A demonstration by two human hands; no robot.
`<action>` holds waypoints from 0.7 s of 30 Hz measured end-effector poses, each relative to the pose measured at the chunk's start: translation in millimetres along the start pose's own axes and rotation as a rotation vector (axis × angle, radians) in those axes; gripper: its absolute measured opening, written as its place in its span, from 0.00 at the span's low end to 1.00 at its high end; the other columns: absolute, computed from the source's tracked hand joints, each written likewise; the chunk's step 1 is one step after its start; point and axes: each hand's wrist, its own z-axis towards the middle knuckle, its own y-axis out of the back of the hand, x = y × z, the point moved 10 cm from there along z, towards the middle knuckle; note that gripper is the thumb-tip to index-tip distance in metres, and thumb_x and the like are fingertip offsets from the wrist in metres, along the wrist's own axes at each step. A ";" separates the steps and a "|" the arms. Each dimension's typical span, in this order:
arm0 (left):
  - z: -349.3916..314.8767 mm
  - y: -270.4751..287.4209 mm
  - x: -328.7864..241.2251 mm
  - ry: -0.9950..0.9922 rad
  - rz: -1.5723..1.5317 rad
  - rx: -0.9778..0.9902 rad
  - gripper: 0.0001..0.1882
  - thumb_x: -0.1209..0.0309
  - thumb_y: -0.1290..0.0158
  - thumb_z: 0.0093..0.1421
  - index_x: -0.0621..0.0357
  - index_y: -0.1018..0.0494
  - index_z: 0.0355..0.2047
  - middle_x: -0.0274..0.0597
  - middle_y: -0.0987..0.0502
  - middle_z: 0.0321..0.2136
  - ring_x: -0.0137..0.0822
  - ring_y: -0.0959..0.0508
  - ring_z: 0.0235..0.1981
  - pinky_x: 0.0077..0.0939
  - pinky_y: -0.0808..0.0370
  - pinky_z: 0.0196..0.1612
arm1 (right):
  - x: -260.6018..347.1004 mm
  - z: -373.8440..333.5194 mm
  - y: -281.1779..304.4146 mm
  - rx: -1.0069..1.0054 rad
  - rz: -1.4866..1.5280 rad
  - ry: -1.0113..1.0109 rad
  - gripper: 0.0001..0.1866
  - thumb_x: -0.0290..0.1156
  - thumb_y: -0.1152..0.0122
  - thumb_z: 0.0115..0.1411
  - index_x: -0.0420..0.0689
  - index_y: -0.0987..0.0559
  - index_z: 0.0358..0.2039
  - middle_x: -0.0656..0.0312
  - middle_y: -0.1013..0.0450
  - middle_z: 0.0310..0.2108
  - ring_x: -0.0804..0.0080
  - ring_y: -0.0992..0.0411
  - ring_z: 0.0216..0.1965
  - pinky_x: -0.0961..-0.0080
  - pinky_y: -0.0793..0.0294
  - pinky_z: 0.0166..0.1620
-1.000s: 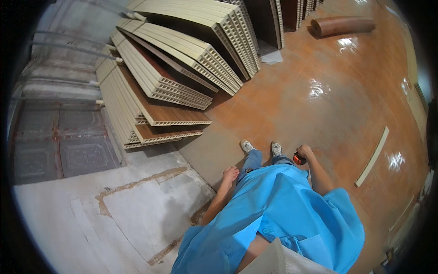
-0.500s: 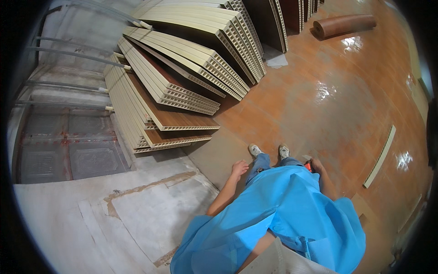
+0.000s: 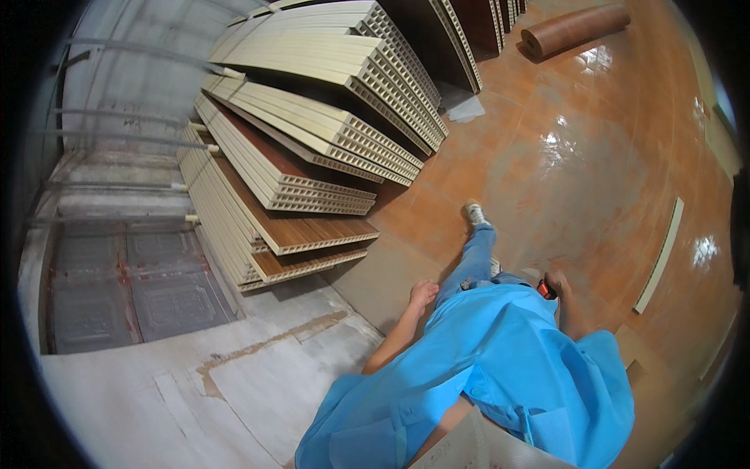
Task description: The person uses a tape measure to measure the dimensions of stacked rectangular panels in a warehouse. They repeatedly extend and retract the tape measure while moving between stacks of panels.
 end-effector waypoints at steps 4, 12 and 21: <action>31.5 10.1 -4.1 0.088 0.035 0.021 0.21 0.56 0.51 0.62 0.57 0.32 0.48 0.47 0.25 0.42 0.38 0.25 0.41 0.34 0.28 0.45 | 36.3 29.3 28.0 -0.019 -0.068 0.134 0.12 0.34 0.49 0.50 0.40 0.21 0.21 0.42 0.25 0.31 0.49 0.24 0.34 0.58 0.24 0.36; 113.7 -37.7 -128.2 0.123 -0.012 -0.018 0.21 0.55 0.51 0.62 0.55 0.33 0.49 0.48 0.25 0.40 0.40 0.25 0.41 0.37 0.27 0.42 | 2.3 74.6 110.0 -0.103 -0.040 0.036 0.14 0.37 0.47 0.51 0.40 0.18 0.25 0.47 0.23 0.28 0.54 0.22 0.31 0.63 0.23 0.36; 163.4 -224.8 -364.5 -0.156 0.157 0.249 0.18 0.57 0.52 0.63 0.56 0.33 0.45 0.44 0.24 0.37 0.35 0.23 0.37 0.30 0.25 0.40 | -98.2 85.5 215.1 -0.195 1.095 -0.631 0.16 0.33 0.53 0.52 0.37 0.19 0.25 0.54 0.25 0.21 0.65 0.27 0.22 0.68 0.28 0.29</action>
